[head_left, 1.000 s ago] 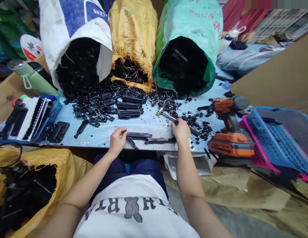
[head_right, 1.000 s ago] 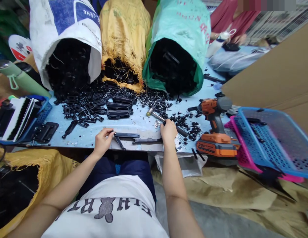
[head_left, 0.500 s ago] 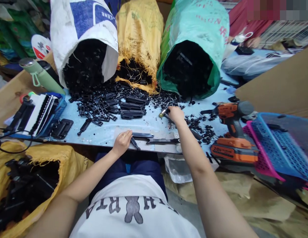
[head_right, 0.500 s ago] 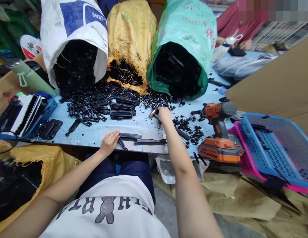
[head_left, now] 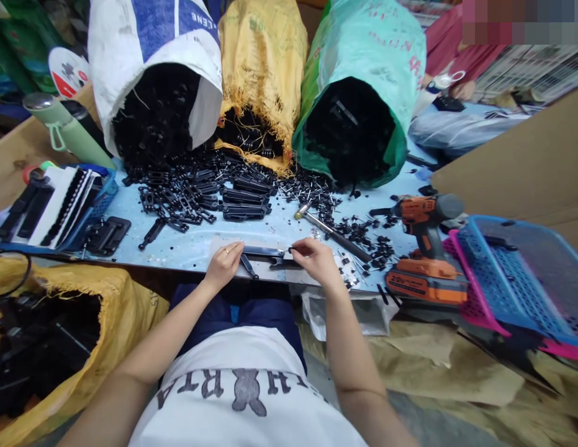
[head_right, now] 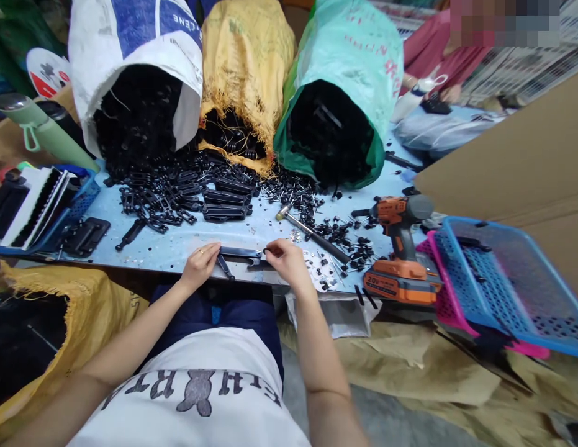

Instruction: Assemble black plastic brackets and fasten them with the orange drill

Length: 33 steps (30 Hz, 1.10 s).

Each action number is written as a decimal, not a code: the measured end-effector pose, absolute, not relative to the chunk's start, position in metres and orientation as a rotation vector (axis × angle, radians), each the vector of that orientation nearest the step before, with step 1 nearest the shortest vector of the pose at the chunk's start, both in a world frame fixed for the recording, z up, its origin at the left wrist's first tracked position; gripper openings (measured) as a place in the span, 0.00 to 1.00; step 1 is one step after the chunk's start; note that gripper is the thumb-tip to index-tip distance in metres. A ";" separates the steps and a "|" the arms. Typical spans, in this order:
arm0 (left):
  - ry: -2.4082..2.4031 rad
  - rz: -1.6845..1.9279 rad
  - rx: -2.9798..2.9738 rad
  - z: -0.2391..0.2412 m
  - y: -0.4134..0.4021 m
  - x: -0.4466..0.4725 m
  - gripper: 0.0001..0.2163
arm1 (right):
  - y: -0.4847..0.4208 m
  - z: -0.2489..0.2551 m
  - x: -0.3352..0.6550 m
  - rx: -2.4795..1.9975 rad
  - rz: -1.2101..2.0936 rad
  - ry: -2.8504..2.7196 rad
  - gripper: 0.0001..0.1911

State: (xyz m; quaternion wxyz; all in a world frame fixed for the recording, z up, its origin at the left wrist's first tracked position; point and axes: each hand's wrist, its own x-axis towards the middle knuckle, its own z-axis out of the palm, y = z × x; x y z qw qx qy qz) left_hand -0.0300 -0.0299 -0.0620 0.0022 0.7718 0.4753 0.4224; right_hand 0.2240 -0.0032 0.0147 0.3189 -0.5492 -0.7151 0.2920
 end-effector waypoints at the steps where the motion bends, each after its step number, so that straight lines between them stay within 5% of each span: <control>1: 1.493 1.327 2.419 -0.062 -0.030 -0.030 0.12 | -0.010 0.011 0.220 -1.478 0.788 -1.819 0.08; 21: 1.620 1.227 2.411 -0.053 -0.033 -0.029 0.12 | -0.002 0.031 0.197 -1.558 0.296 -2.504 0.09; 29: 1.332 0.426 2.680 -0.012 -0.015 0.023 0.26 | -0.010 -0.042 0.237 -1.039 0.320 -2.339 0.19; 33: 1.303 0.265 2.659 -0.013 -0.008 0.030 0.23 | -0.001 -0.046 0.249 -0.977 0.247 -2.487 0.21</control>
